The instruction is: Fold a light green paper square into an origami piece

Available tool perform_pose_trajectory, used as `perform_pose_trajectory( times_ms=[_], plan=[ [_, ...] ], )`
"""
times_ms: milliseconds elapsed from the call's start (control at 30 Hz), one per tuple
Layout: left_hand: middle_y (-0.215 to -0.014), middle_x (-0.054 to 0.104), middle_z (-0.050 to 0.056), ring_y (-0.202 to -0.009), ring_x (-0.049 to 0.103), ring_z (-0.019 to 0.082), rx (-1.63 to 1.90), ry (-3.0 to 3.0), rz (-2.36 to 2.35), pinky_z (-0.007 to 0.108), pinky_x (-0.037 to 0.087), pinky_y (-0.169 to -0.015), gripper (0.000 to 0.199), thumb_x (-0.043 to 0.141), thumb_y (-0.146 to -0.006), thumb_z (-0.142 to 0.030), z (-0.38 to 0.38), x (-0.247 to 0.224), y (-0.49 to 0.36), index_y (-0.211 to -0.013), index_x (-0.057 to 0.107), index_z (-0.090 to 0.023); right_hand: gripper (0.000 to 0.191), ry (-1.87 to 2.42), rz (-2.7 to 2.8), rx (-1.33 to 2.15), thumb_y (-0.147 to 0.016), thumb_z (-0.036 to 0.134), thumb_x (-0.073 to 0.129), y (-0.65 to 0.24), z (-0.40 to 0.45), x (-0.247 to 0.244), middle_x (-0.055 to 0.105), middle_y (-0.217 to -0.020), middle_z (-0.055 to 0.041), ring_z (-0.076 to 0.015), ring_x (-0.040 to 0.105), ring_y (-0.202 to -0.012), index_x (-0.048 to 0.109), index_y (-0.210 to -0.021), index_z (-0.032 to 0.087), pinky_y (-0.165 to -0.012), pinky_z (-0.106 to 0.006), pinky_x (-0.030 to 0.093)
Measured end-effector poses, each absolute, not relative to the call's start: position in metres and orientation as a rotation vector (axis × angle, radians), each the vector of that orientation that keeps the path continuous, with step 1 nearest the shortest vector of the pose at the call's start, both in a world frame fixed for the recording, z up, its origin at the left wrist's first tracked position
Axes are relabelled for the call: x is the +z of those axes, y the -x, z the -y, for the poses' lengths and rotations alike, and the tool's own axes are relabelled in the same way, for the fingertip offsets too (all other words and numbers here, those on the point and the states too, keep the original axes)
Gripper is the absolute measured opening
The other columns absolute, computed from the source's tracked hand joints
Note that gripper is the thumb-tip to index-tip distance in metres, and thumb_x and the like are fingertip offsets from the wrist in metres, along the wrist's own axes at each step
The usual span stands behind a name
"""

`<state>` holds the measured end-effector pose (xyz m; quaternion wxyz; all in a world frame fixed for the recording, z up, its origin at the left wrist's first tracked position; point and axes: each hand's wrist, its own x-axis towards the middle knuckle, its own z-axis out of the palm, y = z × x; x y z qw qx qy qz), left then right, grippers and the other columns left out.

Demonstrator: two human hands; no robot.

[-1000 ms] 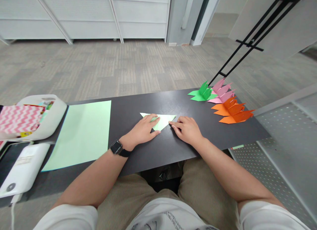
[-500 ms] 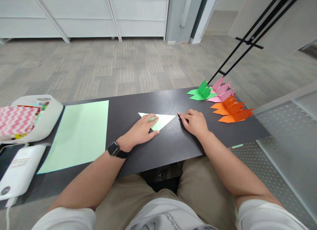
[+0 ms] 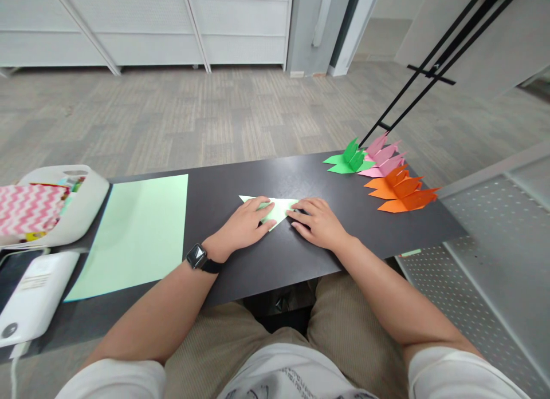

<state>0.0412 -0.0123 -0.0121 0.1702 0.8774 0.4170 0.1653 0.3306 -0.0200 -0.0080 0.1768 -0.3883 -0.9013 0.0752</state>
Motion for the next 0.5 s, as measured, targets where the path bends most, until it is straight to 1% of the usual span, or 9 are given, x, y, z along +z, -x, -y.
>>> perform_pose_trajectory(
  times_ms=[67, 200, 267, 400, 500],
  plan=[
    [-0.155, 0.057, 0.015, -0.143, 0.055, 0.034, 0.487, -2.502, -1.184, 0.055, 0.043, -0.125, 0.049, 0.050, -0.110, -0.041, 0.0111, -0.0130, -0.0413, -0.152, 0.063, -0.022, 0.036, 1.087, 2.567, 0.243, -0.107, 0.036, 0.061, -0.3280, 0.0208, -0.0091, 0.074, -0.133, -0.0108, -0.0307, 0.061, -0.126, 0.074, -0.140, 0.033, -0.109, -0.052, 0.042],
    [-0.155, 0.056, 0.014, -0.143, 0.054, 0.034, 0.500, -2.504, -1.182, 0.054, 0.043, -0.126, 0.053, 0.061, -0.104, -0.041, 0.0093, -0.0170, -0.0395, -0.154, 0.061, -0.023, 0.036, 1.110, 2.576, 0.247, -0.108, 0.038, 0.060, -0.3293, 0.0203, -0.0117, 0.075, -0.130, -0.0117, -0.0302, 0.062, -0.123, 0.075, -0.139, 0.030, -0.108, -0.051, 0.041],
    [-0.156, 0.056, 0.014, -0.143, 0.054, 0.034, 0.501, -2.500, -1.176, 0.054, 0.043, -0.126, 0.055, 0.063, -0.103, -0.042, 0.0088, -0.0188, -0.0385, -0.155, 0.060, -0.024, 0.038, 1.115, 2.591, 0.238, -0.108, 0.040, 0.060, -0.3301, 0.0208, -0.0121, 0.074, -0.131, -0.0119, -0.0304, 0.061, -0.123, 0.073, -0.141, 0.029, -0.109, -0.051, 0.039],
    [-0.157, 0.054, 0.015, -0.145, 0.053, 0.034, 0.481, -2.515, -1.168, 0.053, 0.042, -0.127, 0.059, 0.065, -0.103, -0.043, 0.0086, -0.0195, -0.0372, -0.157, 0.058, -0.022, 0.041, 1.099, 2.617, 0.208, -0.107, 0.046, 0.063, -0.3293, 0.0229, -0.0112, 0.072, -0.135, -0.0119, -0.0311, 0.059, -0.126, 0.072, -0.143, 0.030, -0.110, -0.051, 0.037],
    [-0.159, 0.052, 0.016, -0.147, 0.051, 0.035, 0.437, -2.516, -1.166, 0.053, 0.041, -0.128, 0.061, 0.066, -0.102, -0.044, 0.0086, -0.0174, -0.0366, -0.158, 0.057, -0.020, 0.036, 1.124, 2.591, 0.207, -0.110, 0.041, 0.058, -0.3304, 0.0220, -0.0110, 0.073, -0.134, -0.0097, -0.0291, 0.060, -0.125, 0.074, -0.141, 0.033, -0.110, -0.050, 0.036]
  ],
)
